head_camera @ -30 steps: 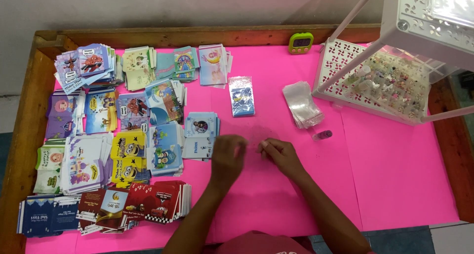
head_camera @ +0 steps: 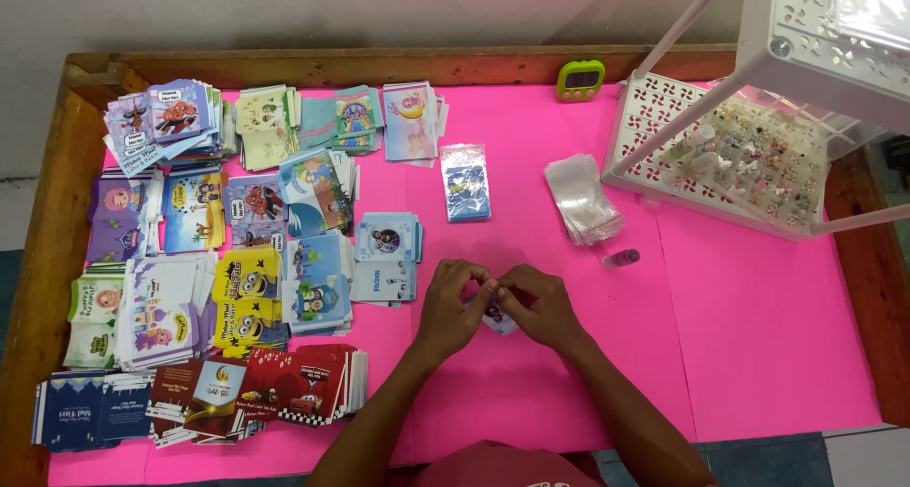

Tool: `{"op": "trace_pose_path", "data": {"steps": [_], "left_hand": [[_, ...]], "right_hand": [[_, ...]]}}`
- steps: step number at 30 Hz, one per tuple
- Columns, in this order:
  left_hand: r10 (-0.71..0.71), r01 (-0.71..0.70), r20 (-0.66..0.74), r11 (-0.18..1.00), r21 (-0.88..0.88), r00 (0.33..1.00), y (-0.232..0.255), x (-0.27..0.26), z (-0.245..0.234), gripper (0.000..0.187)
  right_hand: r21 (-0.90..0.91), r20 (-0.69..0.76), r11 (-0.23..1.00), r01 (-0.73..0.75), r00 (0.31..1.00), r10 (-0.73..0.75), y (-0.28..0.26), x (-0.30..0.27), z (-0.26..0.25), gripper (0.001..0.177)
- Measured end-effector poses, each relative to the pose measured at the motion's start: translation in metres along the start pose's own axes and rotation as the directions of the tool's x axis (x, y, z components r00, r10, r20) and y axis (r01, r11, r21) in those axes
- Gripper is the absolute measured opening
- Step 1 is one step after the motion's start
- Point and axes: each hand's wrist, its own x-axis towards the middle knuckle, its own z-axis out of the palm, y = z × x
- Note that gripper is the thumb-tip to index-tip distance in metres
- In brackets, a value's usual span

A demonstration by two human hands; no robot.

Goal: Packaging individual cards into clear plastic sleeves and stacking them.

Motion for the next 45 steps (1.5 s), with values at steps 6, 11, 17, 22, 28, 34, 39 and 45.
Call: {"op": "trace_pose_path", "data": {"steps": [6, 11, 17, 22, 28, 34, 39, 45], "left_hand": [[-0.028, 0.031, -0.06, 0.999, 0.043, 0.998, -0.001, 0.007, -0.012, 0.013], [-0.18, 0.166, -0.143, 0.981, -0.1, 0.973, 0.001, 0.011, -0.029, 0.017], [-0.353, 0.305, -0.1, 0.895, -0.325, 0.93, 0.012, 0.007, -0.016, 0.024], [-0.373, 0.334, -0.064, 0.884, -0.328, 0.926, 0.022, 0.006, -0.011, 0.023], [-0.438, 0.434, 0.032, 0.877, -0.206, 0.899, 0.015, 0.005, -0.008, 0.026], [-0.442, 0.446, 0.066, 0.872, -0.199, 0.894, 0.027, 0.007, -0.008, 0.017], [-0.085, 0.086, -0.019, 0.994, 0.072, 0.996, 0.02, 0.0, -0.002, 0.008], [0.016, -0.011, -0.051, 0.997, 0.081, 0.999, 0.015, -0.001, 0.003, 0.005]], "right_hand": [[0.0, 0.019, 1.0, -0.019, 1.0, 0.019, 0.019, -0.003, 0.0, 0.017], [0.005, 0.005, 0.998, -0.063, 0.998, 0.063, 0.033, -0.004, -0.009, 0.014], [0.195, 0.033, 0.929, -0.314, 0.949, 0.313, -0.007, 0.003, -0.005, 0.026], [0.233, 0.062, 0.892, -0.389, 0.921, 0.385, -0.003, 0.001, -0.006, 0.014], [0.449, -0.056, 0.789, -0.419, 0.868, 0.493, -0.011, 0.007, -0.008, 0.009], [0.507, -0.056, 0.746, -0.432, 0.847, 0.529, -0.003, 0.006, 0.002, 0.05], [0.587, -0.031, 0.712, -0.384, 0.869, 0.494, -0.005, 0.002, 0.003, 0.062], [0.586, -0.022, 0.736, -0.34, 0.901, 0.433, -0.005, 0.004, -0.005, 0.067]]}}
